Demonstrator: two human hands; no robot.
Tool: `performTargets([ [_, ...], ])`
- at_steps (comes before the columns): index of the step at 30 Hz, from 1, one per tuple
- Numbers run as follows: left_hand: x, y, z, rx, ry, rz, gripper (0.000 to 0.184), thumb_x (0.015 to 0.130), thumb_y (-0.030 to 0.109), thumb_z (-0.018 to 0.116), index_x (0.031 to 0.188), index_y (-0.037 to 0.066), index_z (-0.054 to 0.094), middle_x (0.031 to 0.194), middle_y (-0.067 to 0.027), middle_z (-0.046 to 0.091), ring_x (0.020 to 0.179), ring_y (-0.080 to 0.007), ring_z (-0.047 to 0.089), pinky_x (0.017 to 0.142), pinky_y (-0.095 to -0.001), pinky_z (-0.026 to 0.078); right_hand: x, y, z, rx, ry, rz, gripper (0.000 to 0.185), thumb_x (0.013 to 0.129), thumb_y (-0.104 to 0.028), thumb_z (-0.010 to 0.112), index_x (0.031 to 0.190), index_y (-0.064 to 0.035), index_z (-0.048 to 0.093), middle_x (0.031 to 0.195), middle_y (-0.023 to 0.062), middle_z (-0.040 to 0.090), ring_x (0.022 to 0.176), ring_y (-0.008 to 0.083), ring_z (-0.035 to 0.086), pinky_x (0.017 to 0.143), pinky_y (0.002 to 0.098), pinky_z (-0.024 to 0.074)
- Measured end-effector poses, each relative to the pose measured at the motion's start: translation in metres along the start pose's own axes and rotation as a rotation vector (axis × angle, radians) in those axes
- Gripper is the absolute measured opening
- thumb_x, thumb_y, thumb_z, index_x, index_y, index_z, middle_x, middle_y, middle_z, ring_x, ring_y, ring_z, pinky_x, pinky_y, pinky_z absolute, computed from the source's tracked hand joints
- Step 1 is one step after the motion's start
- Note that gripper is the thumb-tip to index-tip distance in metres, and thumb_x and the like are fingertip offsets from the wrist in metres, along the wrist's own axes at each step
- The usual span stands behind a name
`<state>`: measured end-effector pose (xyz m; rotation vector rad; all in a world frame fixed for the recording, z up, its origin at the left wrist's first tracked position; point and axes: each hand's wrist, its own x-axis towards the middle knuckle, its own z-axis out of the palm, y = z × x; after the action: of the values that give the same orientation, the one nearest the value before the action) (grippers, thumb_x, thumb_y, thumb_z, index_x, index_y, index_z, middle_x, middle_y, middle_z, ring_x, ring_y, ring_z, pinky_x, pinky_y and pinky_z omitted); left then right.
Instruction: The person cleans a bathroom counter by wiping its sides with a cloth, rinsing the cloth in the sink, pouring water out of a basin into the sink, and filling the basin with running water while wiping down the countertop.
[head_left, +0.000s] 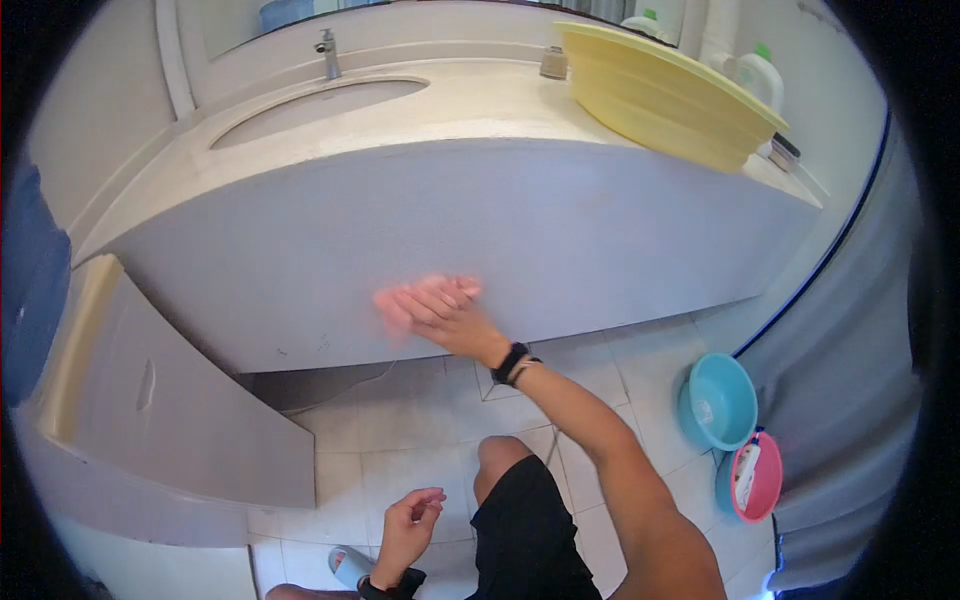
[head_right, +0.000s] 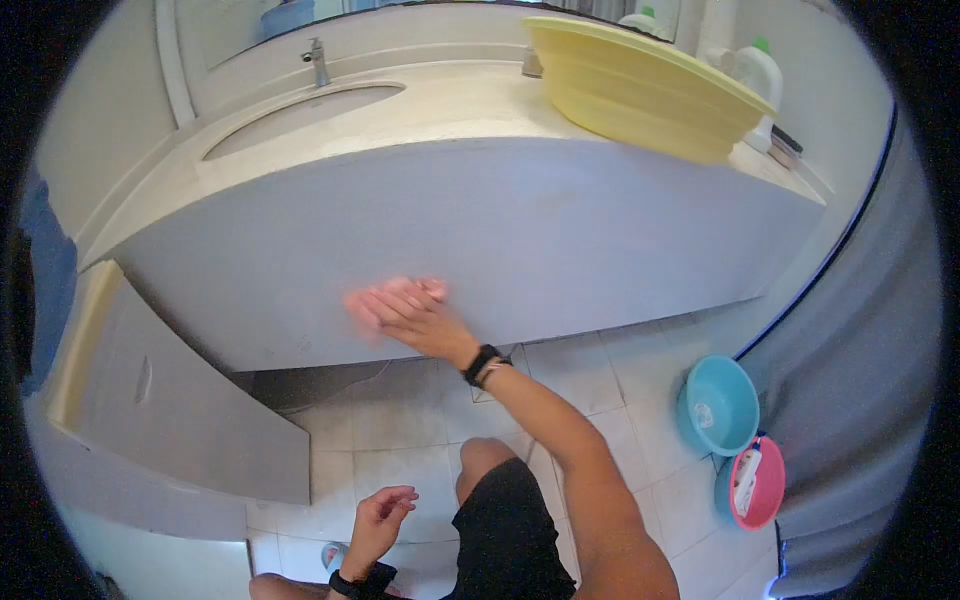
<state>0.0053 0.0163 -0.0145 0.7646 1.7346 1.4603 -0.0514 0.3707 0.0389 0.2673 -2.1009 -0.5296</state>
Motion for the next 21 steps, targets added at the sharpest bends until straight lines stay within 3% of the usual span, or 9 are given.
performTargets([
  [1,0.000,0.004,-0.002,0.027,-0.006,-0.002,0.022,0.097,0.006,0.060,0.116,-0.002,0.065,0.103,-0.0122,0.073,0.092,-0.0151,0.069,0.083,-0.0278,0.054,-0.024,0.006,-0.002,0.062,-0.070,-0.049,0.039,0.091,-0.029,0.061,0.128,-0.0186,0.059,0.151,0.0033,0.042,0.142,0.0215,0.035,0.116,0.0517,0.0261],
  [3,-0.008,0.006,-0.005,0.047,-0.016,-0.007,0.021,0.097,0.006,0.059,0.116,-0.004,0.065,0.105,-0.0129,0.072,0.095,-0.0163,0.068,0.085,-0.0289,0.054,-0.039,0.025,-0.032,0.046,-0.231,0.106,0.042,0.090,-0.030,0.063,0.130,-0.0179,0.058,0.150,0.0031,0.044,0.141,0.0222,0.036,0.114,0.0522,0.0273],
  [5,-0.008,0.008,-0.003,0.043,-0.002,0.002,0.021,0.097,0.007,0.061,0.116,-0.002,0.065,0.104,-0.0119,0.073,0.093,-0.0153,0.068,0.084,-0.0284,0.054,-0.020,0.066,-0.067,0.018,-0.066,0.308,0.047,0.088,-0.030,0.067,0.132,-0.0168,0.056,0.148,0.0068,0.045,0.140,0.0272,0.038,0.113,0.0557,0.0258],
  [7,-0.013,0.012,-0.001,0.036,-0.016,0.015,0.021,0.097,0.007,0.061,0.115,-0.002,0.066,0.103,-0.0109,0.073,0.093,-0.0145,0.068,0.083,-0.0281,0.054,0.017,0.111,-0.104,-0.370,0.105,0.318,0.050,0.087,-0.031,0.069,0.132,-0.0137,0.056,0.145,0.0125,0.048,0.139,0.0358,0.038,0.113,0.0600,0.0234],
  [9,-0.015,0.011,-0.003,0.031,-0.033,0.013,0.021,0.097,0.007,0.061,0.115,-0.001,0.066,0.103,-0.0099,0.073,0.092,-0.0137,0.068,0.082,-0.0279,0.054,0.059,0.137,-0.137,-0.404,0.256,0.447,0.051,0.088,-0.032,0.068,0.132,-0.0095,0.055,0.143,0.0175,0.049,0.138,0.0428,0.037,0.113,0.0630,0.0196],
  [11,-0.014,0.011,-0.003,0.116,-0.014,0.010,0.020,0.095,0.011,0.061,0.112,0.002,0.068,0.100,-0.0091,0.074,0.085,-0.0143,0.070,0.078,-0.0277,0.054,0.075,0.157,-0.151,-0.361,0.269,0.386,0.052,0.088,-0.033,0.068,0.132,-0.0080,0.054,0.145,0.0185,0.047,0.139,0.0436,0.036,0.114,0.0630,0.0189],
  [15,-0.015,0.043,0.007,0.064,0.020,-0.004,0.021,0.096,0.012,0.061,0.112,0.002,0.068,0.098,-0.0102,0.074,0.087,-0.0175,0.071,0.078,-0.0300,0.055,0.041,0.165,-0.139,-0.282,0.277,0.299,0.048,0.089,-0.034,0.066,0.129,-0.0082,0.057,0.149,0.0192,0.044,0.143,0.0435,0.032,0.115,0.0639,0.0176],
  [19,-0.006,0.032,-0.012,0.086,0.076,-0.019,0.021,0.095,0.012,0.061,0.113,0.002,0.068,0.099,-0.0110,0.074,0.088,-0.0191,0.072,0.077,-0.0309,0.056,-0.088,0.108,-0.064,-0.197,0.204,0.158,0.035,0.086,-0.030,0.068,0.116,-0.0133,0.062,0.151,0.0142,0.044,0.145,0.0393,0.029,0.116,0.0635,0.0170],
  [21,-0.009,0.029,-0.013,0.077,0.026,-0.026,0.022,0.095,0.006,0.061,0.115,0.001,0.067,0.103,-0.0096,0.073,0.089,-0.0149,0.068,0.080,-0.0288,0.054,-0.136,0.081,-0.046,-0.203,0.103,0.168,0.028,0.083,-0.025,0.070,0.109,-0.0158,0.062,0.150,0.0126,0.045,0.145,0.0372,0.029,0.116,0.0629,0.0196],
])
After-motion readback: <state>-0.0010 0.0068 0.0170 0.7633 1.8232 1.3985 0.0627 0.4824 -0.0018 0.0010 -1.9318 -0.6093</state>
